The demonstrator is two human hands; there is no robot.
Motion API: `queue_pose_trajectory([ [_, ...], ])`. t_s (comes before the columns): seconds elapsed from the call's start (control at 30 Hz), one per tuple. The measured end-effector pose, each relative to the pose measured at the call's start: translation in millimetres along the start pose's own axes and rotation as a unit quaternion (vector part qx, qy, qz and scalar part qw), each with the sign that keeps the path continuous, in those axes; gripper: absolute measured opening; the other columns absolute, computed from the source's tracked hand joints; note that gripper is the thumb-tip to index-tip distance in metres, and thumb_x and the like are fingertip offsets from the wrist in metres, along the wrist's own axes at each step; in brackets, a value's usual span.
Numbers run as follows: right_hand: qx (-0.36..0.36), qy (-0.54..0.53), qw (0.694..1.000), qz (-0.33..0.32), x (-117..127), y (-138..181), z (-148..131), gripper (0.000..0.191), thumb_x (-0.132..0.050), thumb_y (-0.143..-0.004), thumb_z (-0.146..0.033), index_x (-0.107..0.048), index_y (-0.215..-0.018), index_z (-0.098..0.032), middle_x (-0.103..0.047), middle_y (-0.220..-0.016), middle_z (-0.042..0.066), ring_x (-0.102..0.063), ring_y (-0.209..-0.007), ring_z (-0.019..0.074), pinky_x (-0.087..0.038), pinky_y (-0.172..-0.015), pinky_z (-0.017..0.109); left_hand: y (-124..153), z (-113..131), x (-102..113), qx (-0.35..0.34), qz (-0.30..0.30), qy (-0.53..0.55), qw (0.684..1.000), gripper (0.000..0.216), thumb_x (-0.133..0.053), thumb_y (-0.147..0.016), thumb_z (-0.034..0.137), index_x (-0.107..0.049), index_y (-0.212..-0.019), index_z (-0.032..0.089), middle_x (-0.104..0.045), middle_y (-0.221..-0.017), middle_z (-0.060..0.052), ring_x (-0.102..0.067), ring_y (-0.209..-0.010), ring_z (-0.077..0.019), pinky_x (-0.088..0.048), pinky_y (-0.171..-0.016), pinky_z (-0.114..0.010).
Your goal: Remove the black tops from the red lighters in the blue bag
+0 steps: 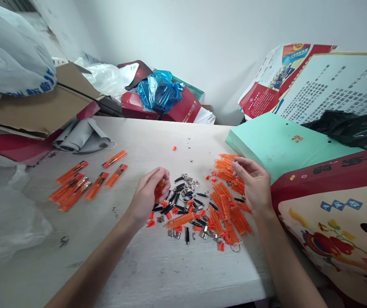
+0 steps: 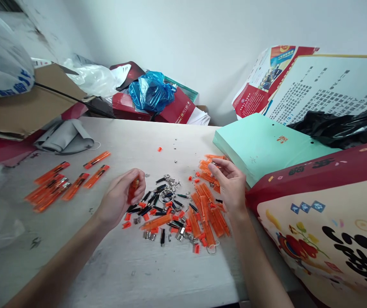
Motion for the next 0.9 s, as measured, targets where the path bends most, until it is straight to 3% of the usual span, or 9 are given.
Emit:
queue_pose_trajectory([
  [0.33, -0.015, 0.000, 0.997, -0.078, -12, 8, -5, 0.024, -0.092, -0.078, -0.034, -0.083, -0.098, -0.023, -0.080, -0.094, 0.004, -0.073, -0.083, 0.0184, -0.062, -0.076, 0.033, 6, -2, -10, 0.019, -0.073, -0.031, 0.997, 0.036, -0.049, -0.100, 0.041, -0.047, -0.071, 0.020, -0.032, -0.061, 0.006, -0.024, -0.053, -0.0105, -0.023, -0.048, -0.024],
  [0.5, -0.021, 0.004, 0.983, -0.185, -34, 38, -10, 0.022, -0.091, -0.081, -0.032, -0.084, -0.102, -0.025, -0.080, -0.097, 0.005, -0.071, -0.083, 0.0178, -0.059, -0.077, 0.034, 18, -5, -21, 0.019, -0.128, -0.024, 0.991, 0.037, -0.042, -0.099, 0.045, -0.050, -0.073, 0.020, -0.030, -0.061, 0.005, -0.025, -0.054, -0.0121, -0.024, -0.053, -0.028],
  [0.7, 0.033, 0.016, 0.959, -0.280, -60, 75, -22, 0.012, -0.087, -0.085, -0.022, -0.082, -0.096, -0.026, -0.078, -0.091, 0.001, -0.067, -0.080, 0.0162, -0.052, -0.072, 0.032, 28, -15, -38, 0.013, -0.150, 0.005, 0.989, 0.029, -0.043, -0.092, 0.041, -0.048, -0.072, 0.020, -0.035, -0.068, 0.002, -0.027, -0.061, -0.0143, -0.024, -0.057, -0.031],
  [0.8, 0.043, 0.012, 0.955, -0.294, -65, 80, -24, 0.010, -0.087, -0.085, -0.021, -0.081, -0.092, -0.026, -0.078, -0.096, 0.002, -0.068, -0.091, 0.0189, -0.051, -0.075, 0.032, 29, -17, -42, 0.016, -0.153, 0.022, 0.988, 0.028, -0.042, -0.092, 0.041, -0.045, -0.073, 0.021, -0.038, -0.072, 0.001, -0.027, -0.064, -0.0151, -0.025, -0.059, -0.032],
  [0.9, 0.044, 0.024, 0.956, -0.289, -64, 79, -23, 0.010, -0.086, -0.086, -0.020, -0.080, -0.091, -0.025, -0.076, -0.095, 0.002, -0.064, -0.084, 0.0174, -0.050, -0.072, 0.031, 30, -15, -43, 0.018, -0.156, 0.026, 0.987, 0.028, -0.041, -0.092, 0.042, -0.044, -0.074, 0.020, -0.040, -0.074, 0.001, -0.026, -0.065, -0.0149, -0.024, -0.059, -0.032],
])
Point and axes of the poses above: each hand's wrist, its own y-axis away from the middle knuckle, its own x-axis out of the back of the hand, z = x × y, the point moved 3 cm from there along -y, towards the middle knuckle
